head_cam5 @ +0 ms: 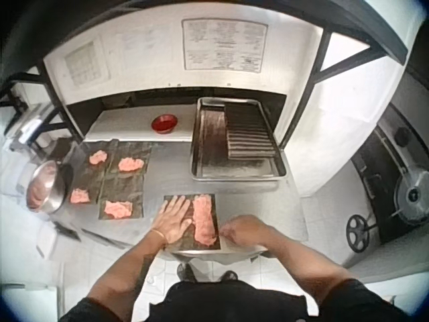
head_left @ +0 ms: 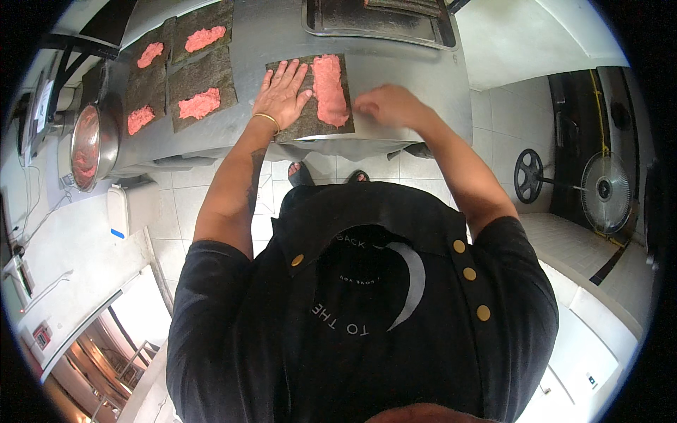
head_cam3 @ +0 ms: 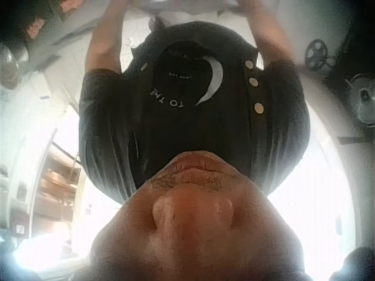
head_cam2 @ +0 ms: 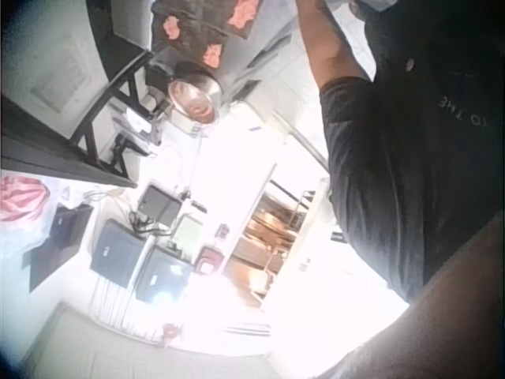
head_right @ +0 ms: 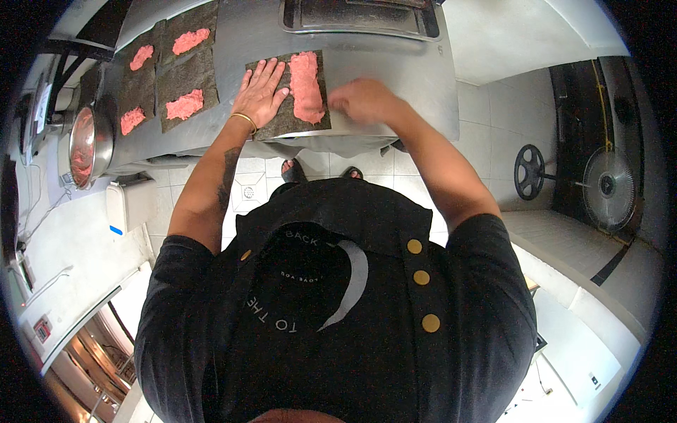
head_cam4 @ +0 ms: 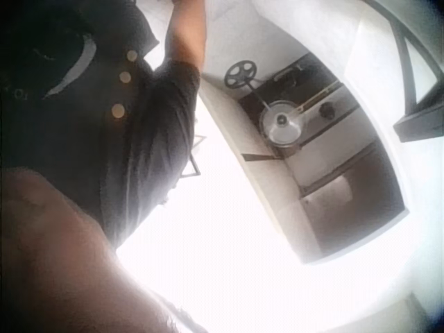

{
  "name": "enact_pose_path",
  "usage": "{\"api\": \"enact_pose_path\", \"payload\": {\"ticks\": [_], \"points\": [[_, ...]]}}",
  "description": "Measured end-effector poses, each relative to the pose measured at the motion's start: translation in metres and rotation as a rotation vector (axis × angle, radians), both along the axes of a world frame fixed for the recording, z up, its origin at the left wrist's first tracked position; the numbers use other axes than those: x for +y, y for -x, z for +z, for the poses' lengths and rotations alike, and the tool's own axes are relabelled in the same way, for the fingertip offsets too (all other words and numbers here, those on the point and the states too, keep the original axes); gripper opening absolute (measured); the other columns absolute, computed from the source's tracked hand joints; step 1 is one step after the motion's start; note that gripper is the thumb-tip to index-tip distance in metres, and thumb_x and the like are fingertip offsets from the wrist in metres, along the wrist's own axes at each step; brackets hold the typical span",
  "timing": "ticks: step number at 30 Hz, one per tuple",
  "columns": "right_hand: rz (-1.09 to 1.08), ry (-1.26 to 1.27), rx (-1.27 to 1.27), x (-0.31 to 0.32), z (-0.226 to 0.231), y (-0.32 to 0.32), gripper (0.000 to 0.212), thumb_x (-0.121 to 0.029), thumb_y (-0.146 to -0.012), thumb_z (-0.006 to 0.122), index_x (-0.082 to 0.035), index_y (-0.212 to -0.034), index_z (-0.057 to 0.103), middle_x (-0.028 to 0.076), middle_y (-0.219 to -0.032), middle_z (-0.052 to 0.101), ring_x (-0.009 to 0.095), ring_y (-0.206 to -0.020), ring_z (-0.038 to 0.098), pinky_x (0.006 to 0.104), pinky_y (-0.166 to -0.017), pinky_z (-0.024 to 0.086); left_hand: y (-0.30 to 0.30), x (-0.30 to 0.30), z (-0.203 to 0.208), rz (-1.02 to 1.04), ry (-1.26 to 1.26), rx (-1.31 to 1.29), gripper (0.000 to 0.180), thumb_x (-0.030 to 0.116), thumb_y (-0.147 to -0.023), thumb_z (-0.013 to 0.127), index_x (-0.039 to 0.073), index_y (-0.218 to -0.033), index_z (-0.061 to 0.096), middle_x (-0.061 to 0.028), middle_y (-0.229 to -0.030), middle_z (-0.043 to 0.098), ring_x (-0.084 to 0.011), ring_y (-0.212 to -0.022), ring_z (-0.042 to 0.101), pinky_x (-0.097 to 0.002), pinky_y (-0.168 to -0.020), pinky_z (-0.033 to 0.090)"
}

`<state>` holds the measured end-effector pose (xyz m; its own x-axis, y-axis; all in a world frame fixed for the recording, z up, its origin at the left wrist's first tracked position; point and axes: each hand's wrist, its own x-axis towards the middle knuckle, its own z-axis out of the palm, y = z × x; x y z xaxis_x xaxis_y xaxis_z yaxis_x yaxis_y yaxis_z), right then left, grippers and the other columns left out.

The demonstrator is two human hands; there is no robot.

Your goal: The person spreads a pink paste onto seaweed sheets using a spoon, rolls them into cylinders by hand, and places the completed rolls onto a metal tray.

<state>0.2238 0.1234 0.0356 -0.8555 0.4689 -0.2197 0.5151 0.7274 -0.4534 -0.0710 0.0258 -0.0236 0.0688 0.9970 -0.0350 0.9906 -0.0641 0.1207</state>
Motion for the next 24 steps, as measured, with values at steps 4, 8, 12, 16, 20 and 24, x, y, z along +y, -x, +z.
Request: {"api": "enact_pose_path", "payload": {"ticks": [4,8,12,16,20,24], "points": [[0.042,-0.034,0.008,-0.013,0.020,-0.006,0.024,-0.028,-0.102,0.059,-0.019,-0.115,0.077,0.011,-0.110,0.077,0.035,-0.105,0.070,0.0477,-0.092,0.055,-0.001,0.001,0.002,0.016,0.026,0.021,0.069,0.051,-0.110,0.037,0.017,-0.169,0.026,-0.0066,-0.177,0.022,-0.0273,-0.164,0.015,-0.0487,-0.133,0.011],[-0.084,-0.066,-0.005,0.034,0.021,0.011,0.025,-0.031,-0.103,0.057,-0.022,-0.115,0.077,0.010,-0.114,0.076,0.037,-0.110,0.070,0.0511,-0.094,0.055,-0.001,0.002,0.002,0.010,0.027,0.033,0.069,0.051,-0.110,0.037,0.018,-0.169,0.026,-0.0060,-0.177,0.021,-0.0266,-0.164,0.014,-0.0483,-0.134,0.011],[0.030,-0.097,0.002,0.027,0.001,0.013,0.024,-0.029,-0.101,0.060,-0.020,-0.115,0.077,0.008,-0.112,0.077,0.035,-0.105,0.071,0.0490,-0.094,0.055,-0.002,0.003,0.003,-0.001,0.029,0.043,0.069,0.051,-0.110,0.037,0.017,-0.169,0.026,-0.0064,-0.177,0.022,-0.0269,-0.164,0.014,-0.0486,-0.134,0.011],[0.115,-0.002,-0.084,-0.003,0.016,0.001,0.025,-0.027,-0.102,0.057,-0.020,-0.115,0.077,0.009,-0.114,0.076,0.037,-0.109,0.070,0.0512,-0.095,0.054,0.000,0.000,-0.002,0.007,0.011,0.027,0.069,0.051,-0.110,0.037,0.016,-0.169,0.027,-0.0067,-0.177,0.022,-0.0272,-0.164,0.014,-0.0488,-0.133,0.011],[-0.050,-0.179,0.025,0.038,0.013,0.015,0.025,-0.026,-0.104,0.055,-0.020,-0.117,0.076,0.009,-0.116,0.076,0.036,-0.112,0.069,0.0518,-0.096,0.054,0.000,-0.001,0.000,-0.003,0.000,0.004,0.069,0.051,-0.110,0.037,0.016,-0.169,0.028,-0.0067,-0.177,0.023,-0.0274,-0.164,0.015,-0.0490,-0.133,0.011],[-0.118,-0.162,0.058,0.082,0.013,0.042,0.023,-0.026,-0.104,0.057,-0.018,-0.117,0.075,0.009,-0.116,0.075,0.035,-0.112,0.069,0.0527,-0.095,0.054,0.000,0.002,0.004,-0.008,0.030,0.047,0.069,0.051,-0.111,0.037,0.017,-0.170,0.025,-0.0077,-0.177,0.021,-0.0298,-0.164,0.015,-0.0498,-0.133,0.012]]}}
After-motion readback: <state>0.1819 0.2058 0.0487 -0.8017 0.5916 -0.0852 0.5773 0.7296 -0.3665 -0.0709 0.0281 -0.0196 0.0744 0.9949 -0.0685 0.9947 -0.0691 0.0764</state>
